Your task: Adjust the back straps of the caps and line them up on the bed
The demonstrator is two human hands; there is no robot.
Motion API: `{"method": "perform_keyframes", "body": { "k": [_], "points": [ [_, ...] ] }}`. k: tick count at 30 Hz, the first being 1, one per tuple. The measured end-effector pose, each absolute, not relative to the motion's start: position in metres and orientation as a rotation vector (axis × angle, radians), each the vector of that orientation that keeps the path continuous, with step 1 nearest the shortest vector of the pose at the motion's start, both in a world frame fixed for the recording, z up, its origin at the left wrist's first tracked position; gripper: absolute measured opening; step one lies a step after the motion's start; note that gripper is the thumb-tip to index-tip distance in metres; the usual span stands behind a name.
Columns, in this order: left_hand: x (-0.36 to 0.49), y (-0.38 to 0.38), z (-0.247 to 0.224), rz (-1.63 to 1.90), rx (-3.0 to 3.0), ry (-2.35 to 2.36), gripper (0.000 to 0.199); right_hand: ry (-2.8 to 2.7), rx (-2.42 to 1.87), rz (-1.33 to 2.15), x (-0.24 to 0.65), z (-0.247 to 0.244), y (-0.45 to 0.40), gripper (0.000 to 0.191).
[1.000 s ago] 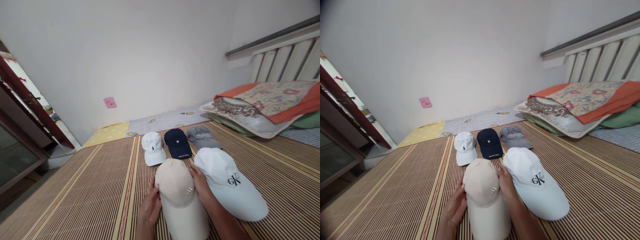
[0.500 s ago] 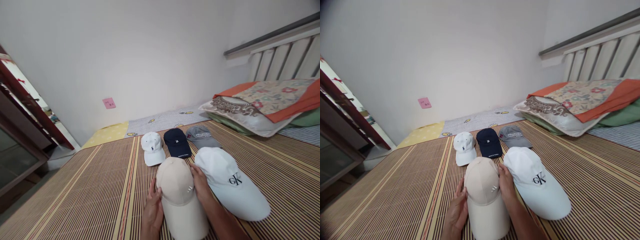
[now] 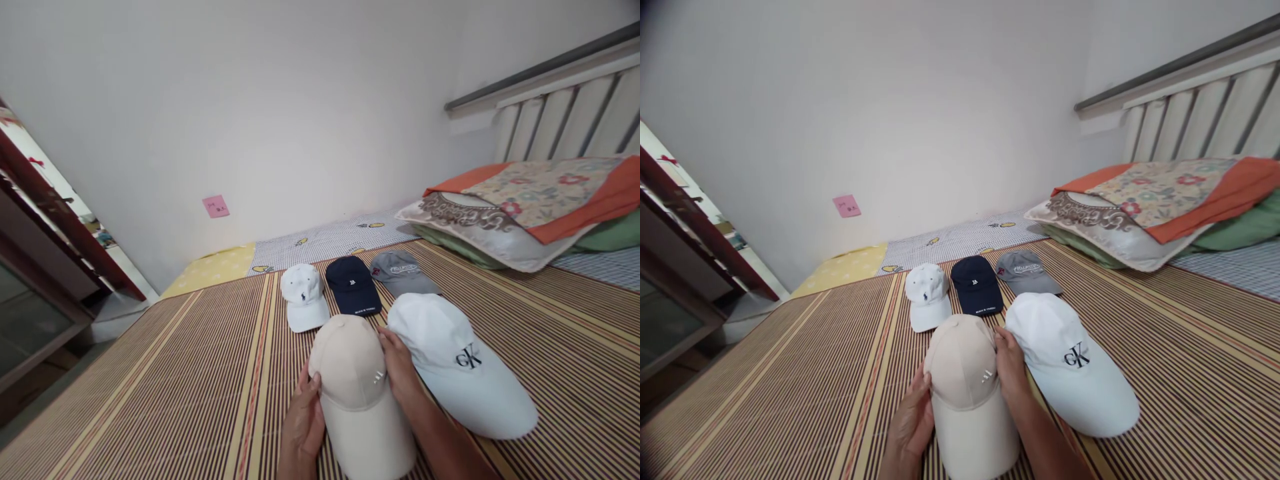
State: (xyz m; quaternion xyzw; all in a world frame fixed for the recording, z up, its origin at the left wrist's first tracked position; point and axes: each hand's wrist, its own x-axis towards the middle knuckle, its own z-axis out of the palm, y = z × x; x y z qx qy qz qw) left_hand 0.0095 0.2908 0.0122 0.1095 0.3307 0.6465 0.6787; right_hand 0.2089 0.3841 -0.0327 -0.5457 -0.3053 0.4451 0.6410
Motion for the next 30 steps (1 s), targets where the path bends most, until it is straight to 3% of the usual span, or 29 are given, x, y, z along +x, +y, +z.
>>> {"method": "perform_keyframes", "body": {
  "k": [10,17,30],
  "points": [
    [0.013,0.297,0.011,1.514,0.349,0.832,0.083,-0.702,-1.234,1.01,0.208,-0.031,0.381,0.047],
    [0.009,0.298,0.012,1.488,0.337,0.715,0.073,-0.76,-1.218,1.104,0.22,-0.024,0.378,0.042],
    [0.015,0.3,0.005,1.512,0.335,0.757,0.086,-0.833,-1.25,1.076,0.222,-0.018,0.377,0.052]
  ]
}}
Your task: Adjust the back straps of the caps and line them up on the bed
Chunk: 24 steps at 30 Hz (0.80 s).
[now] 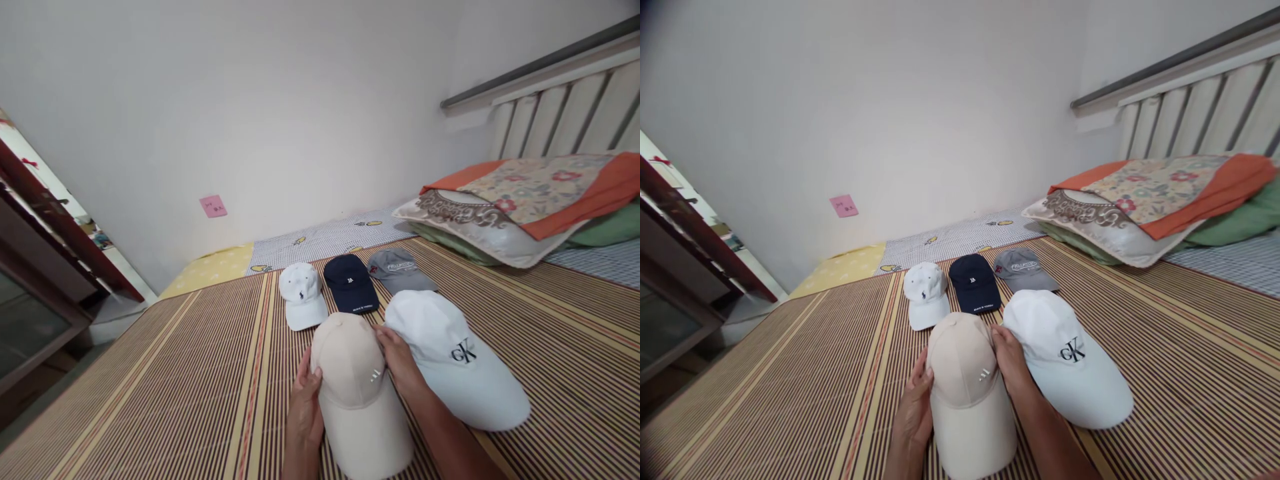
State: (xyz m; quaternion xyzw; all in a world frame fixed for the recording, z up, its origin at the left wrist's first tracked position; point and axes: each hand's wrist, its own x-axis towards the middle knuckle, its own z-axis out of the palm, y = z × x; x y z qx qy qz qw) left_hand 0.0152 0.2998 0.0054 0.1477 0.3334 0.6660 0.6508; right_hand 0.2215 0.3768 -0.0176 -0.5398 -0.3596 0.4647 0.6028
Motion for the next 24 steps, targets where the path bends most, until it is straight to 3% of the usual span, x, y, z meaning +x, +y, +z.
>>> {"method": "perform_keyframes", "body": {
  "k": [9,15,24],
  "points": [
    [0.008,0.302,0.002,1.485,0.397,0.685,0.071,-1.011,-1.306,0.944,0.226,-0.015,0.374,0.054],
    [0.011,0.303,0.003,1.506,0.393,0.753,0.077,-1.146,-1.341,0.802,0.227,-0.007,0.374,0.056],
    [0.011,0.298,0.014,1.507,0.343,0.869,0.069,-1.276,-1.098,0.372,0.242,0.049,0.348,0.035]
  ]
}}
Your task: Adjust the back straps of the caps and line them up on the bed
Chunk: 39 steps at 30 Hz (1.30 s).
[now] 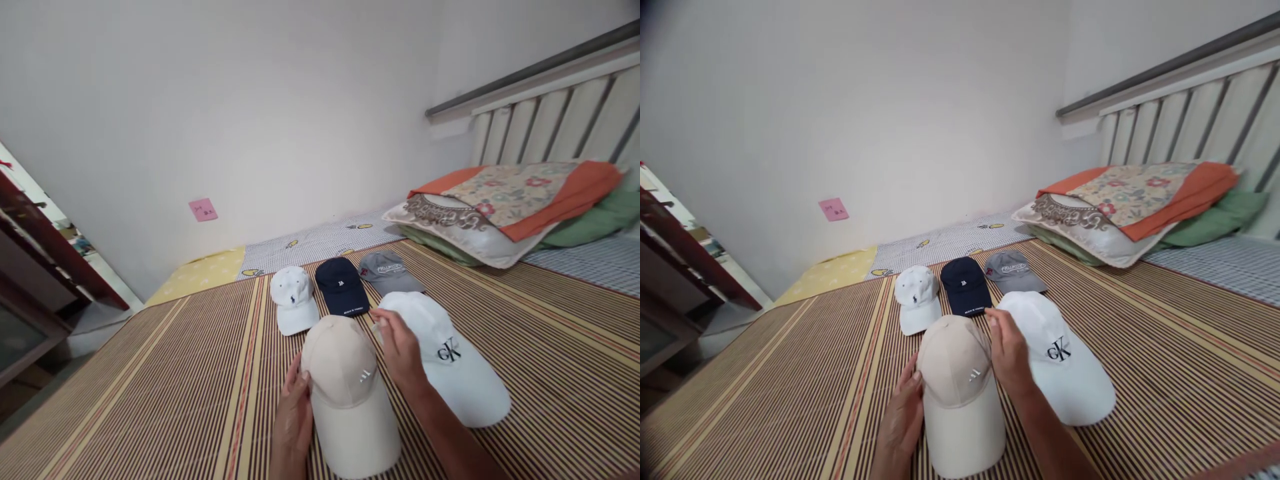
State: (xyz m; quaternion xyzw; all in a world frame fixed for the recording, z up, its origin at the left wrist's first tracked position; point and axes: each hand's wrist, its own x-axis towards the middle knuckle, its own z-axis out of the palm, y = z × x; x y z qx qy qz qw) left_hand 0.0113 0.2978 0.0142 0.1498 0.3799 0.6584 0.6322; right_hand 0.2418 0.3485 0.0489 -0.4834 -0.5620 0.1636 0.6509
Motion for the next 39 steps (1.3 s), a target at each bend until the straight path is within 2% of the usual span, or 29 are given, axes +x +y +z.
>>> {"method": "perform_keyframes", "body": {
  "k": [5,10,17,22,27,31,35,39],
  "points": [
    [0.013,0.294,0.017,1.523,0.345,0.914,0.065,-0.814,-1.027,0.311,0.282,0.091,0.342,0.027],
    [0.018,0.298,0.011,1.565,0.359,0.915,0.062,-0.573,-0.935,0.449,0.303,0.098,0.343,0.025],
    [0.017,0.303,0.008,1.547,0.433,0.962,0.057,-0.561,-0.929,0.539,0.3,0.099,0.343,0.023],
    [0.018,0.302,0.011,1.543,0.476,0.989,0.061,-0.579,-0.92,0.548,0.301,0.103,0.342,0.025],
    [0.006,0.297,0.017,1.5,0.55,1.259,0.062,-0.594,-0.912,0.613,0.301,0.108,0.34,0.027],
    [-0.02,0.293,0.02,1.557,0.617,1.477,0.048,-0.592,-0.903,0.628,0.302,0.108,0.34,0.029],
    [-0.045,0.292,0.022,1.675,0.376,1.431,0.022,-0.602,-0.869,0.64,0.298,0.11,0.338,0.027],
    [-0.073,0.28,0.029,1.706,0.192,1.395,0.011,-0.649,-0.848,0.666,0.293,0.116,0.33,0.026]
  ]
}}
